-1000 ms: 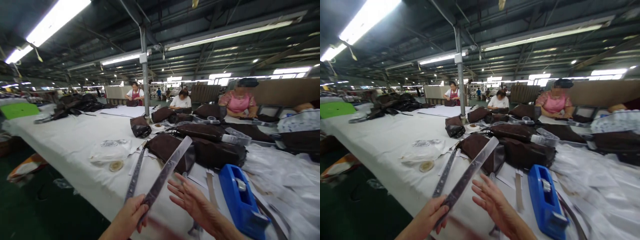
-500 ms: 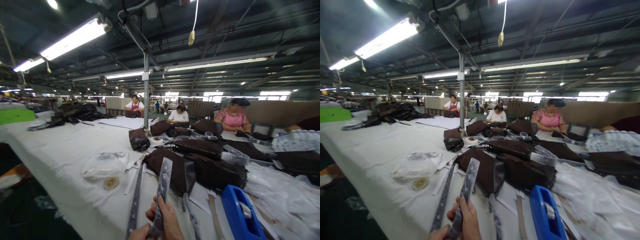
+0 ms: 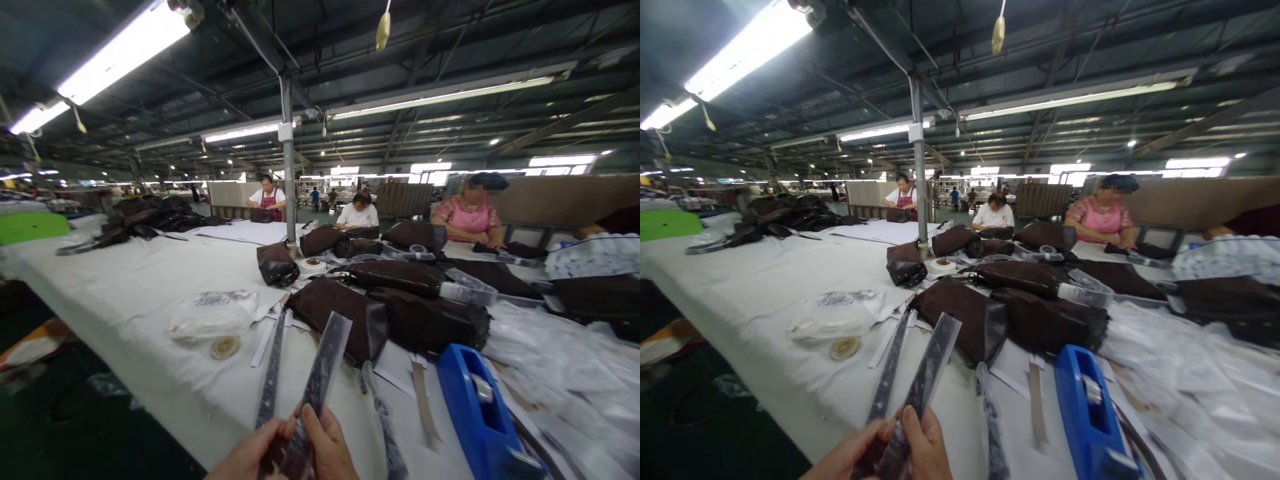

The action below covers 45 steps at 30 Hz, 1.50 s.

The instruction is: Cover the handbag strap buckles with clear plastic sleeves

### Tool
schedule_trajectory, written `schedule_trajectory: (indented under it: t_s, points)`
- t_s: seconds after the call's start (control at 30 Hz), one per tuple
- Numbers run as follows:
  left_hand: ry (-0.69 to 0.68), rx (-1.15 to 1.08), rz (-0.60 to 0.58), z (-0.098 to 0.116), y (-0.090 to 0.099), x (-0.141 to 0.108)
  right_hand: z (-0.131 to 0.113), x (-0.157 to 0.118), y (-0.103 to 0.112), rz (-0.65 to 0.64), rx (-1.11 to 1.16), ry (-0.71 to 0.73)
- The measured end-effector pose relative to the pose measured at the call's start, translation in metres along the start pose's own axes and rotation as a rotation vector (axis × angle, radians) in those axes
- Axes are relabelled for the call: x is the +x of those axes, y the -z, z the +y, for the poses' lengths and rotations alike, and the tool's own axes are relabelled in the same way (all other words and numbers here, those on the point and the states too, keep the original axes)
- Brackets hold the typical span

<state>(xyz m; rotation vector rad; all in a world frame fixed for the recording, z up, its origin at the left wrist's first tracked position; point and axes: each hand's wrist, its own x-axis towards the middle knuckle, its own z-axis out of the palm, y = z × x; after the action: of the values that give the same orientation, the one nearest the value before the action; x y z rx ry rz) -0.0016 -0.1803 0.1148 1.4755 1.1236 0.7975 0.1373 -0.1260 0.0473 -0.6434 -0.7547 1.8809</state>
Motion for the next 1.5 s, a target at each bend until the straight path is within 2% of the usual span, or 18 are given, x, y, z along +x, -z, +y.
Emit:
schedule_trajectory:
  t_s: [0.03, 0.1, 0.17, 0.23, 0.33, 0.4, 0.5, 0.63, 0.77, 0.87, 0.97, 1.1, 1.2, 1.27, 1.3, 1.37, 1.43, 1.5]
  points:
    - [0.015, 0.004, 0.023, 0.008, 0.004, -0.001, 0.003, -0.003, 0.0, -0.006, -0.023, -0.003]
    - [0.048, -0.01, 0.168, 0.021, 0.005, 0.004, 0.009, -0.01, -0.001, -0.043, -0.121, -0.008]
    - [0.056, -0.042, 0.282, 0.028, -0.003, 0.016, 0.012, -0.017, -0.004, -0.087, -0.253, -0.021]
    - [0.052, -0.104, 0.296, 0.028, -0.016, 0.031, 0.008, -0.025, -0.007, -0.142, -0.348, -0.048]
    - [0.062, -0.188, 0.305, 0.024, -0.029, 0.043, -0.018, -0.034, -0.004, -0.275, -0.432, -0.093]
    - [0.068, -0.118, 0.326, 0.025, -0.032, 0.041, -0.044, -0.039, 0.005, -0.318, -0.484, -0.091]
    - [0.06, 0.071, 0.245, 0.035, -0.038, 0.03, -0.081, -0.045, 0.02, -0.108, -0.436, -0.012]
    - [0.075, 0.212, 0.083, 0.05, -0.059, 0.017, -0.098, -0.047, 0.023, 0.122, -0.195, 0.091]
    - [0.01, 0.347, -0.002, 0.029, -0.073, 0.002, -0.109, -0.052, 0.021, 0.249, 0.043, 0.227]
    - [-0.094, 0.529, -0.068, -0.008, -0.066, -0.016, -0.125, -0.057, 0.026, 0.271, 0.098, 0.29]
    - [-0.187, 0.755, -0.054, -0.04, -0.041, -0.029, -0.13, -0.058, 0.033, 0.27, 0.14, 0.241]
    - [-0.268, 1.019, -0.053, -0.065, 0.021, -0.032, -0.114, -0.046, 0.042, 0.274, 0.233, 0.139]
    - [-0.161, 1.147, 0.089, -0.08, 0.071, -0.031, -0.092, -0.036, 0.043, 0.266, 0.23, 0.042]
    - [-0.089, 1.187, 0.158, -0.09, 0.089, -0.034, -0.077, -0.031, 0.041, 0.264, 0.241, -0.015]
    - [-0.065, 1.2, 0.196, -0.093, 0.091, -0.038, -0.07, -0.029, 0.039, 0.265, 0.251, -0.031]
    - [-0.045, 1.193, 0.27, -0.093, 0.079, -0.046, -0.06, -0.027, 0.035, 0.271, 0.268, -0.043]
    - [-0.07, 1.103, 0.259, -0.078, 0.05, -0.053, -0.055, -0.025, 0.033, 0.266, 0.274, -0.043]
    - [-0.124, 0.929, 0.146, -0.053, 0.014, -0.054, -0.052, -0.025, 0.03, 0.262, 0.258, -0.042]
